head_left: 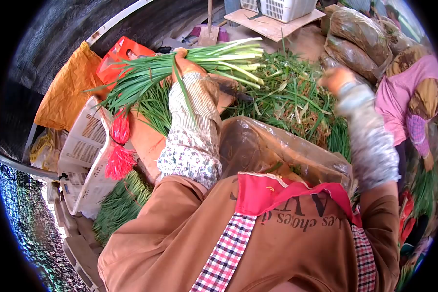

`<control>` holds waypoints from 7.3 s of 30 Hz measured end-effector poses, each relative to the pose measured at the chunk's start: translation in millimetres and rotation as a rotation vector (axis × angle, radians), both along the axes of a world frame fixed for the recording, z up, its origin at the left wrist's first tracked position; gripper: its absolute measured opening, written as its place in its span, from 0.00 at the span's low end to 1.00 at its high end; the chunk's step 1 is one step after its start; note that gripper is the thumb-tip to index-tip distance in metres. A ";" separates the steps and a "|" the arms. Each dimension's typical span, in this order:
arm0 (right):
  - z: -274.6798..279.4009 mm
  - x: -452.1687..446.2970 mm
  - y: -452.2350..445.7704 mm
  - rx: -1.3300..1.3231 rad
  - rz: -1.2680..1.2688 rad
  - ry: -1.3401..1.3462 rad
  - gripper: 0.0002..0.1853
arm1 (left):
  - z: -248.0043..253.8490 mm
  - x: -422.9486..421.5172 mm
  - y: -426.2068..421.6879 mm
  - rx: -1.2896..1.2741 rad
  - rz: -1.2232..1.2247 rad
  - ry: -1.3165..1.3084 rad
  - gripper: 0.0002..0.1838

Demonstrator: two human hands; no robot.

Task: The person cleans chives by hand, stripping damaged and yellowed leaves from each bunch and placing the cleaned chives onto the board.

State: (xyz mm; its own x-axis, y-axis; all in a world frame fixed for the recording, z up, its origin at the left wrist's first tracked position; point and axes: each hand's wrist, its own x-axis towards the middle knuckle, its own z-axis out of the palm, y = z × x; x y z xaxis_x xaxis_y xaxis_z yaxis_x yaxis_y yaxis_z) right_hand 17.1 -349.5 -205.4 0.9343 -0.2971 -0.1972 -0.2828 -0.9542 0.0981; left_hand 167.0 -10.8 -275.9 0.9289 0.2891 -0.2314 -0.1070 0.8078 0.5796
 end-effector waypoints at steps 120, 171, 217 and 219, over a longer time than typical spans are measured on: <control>5.0 -1.6 28.8 1.870 -0.461 -1.215 0.11 | 43.5 -145.3 -191.7 0.610 -0.925 -0.664 0.17; 111.5 -133.1 -9.0 1.039 0.147 -1.388 0.10 | 105.5 -72.3 -34.4 2.195 0.356 -0.823 0.21; 99.5 -55.6 -1.4 0.184 0.547 -0.704 0.08 | 101.3 -90.5 6.5 2.596 0.237 -1.122 0.18; 100.8 -61.5 -5.3 0.268 0.453 -0.651 0.12 | 102.6 -92.6 3.5 2.575 0.186 -1.117 0.18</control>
State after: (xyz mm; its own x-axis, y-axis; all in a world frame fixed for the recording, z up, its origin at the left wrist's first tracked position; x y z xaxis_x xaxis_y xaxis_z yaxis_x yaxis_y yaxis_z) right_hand -44.4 -354.7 -104.5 0.9037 0.1142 0.4127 0.2116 -0.9570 -0.1986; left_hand 74.4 -7.3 -173.3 0.4275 -0.7421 0.5163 -0.6679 -0.6441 -0.3729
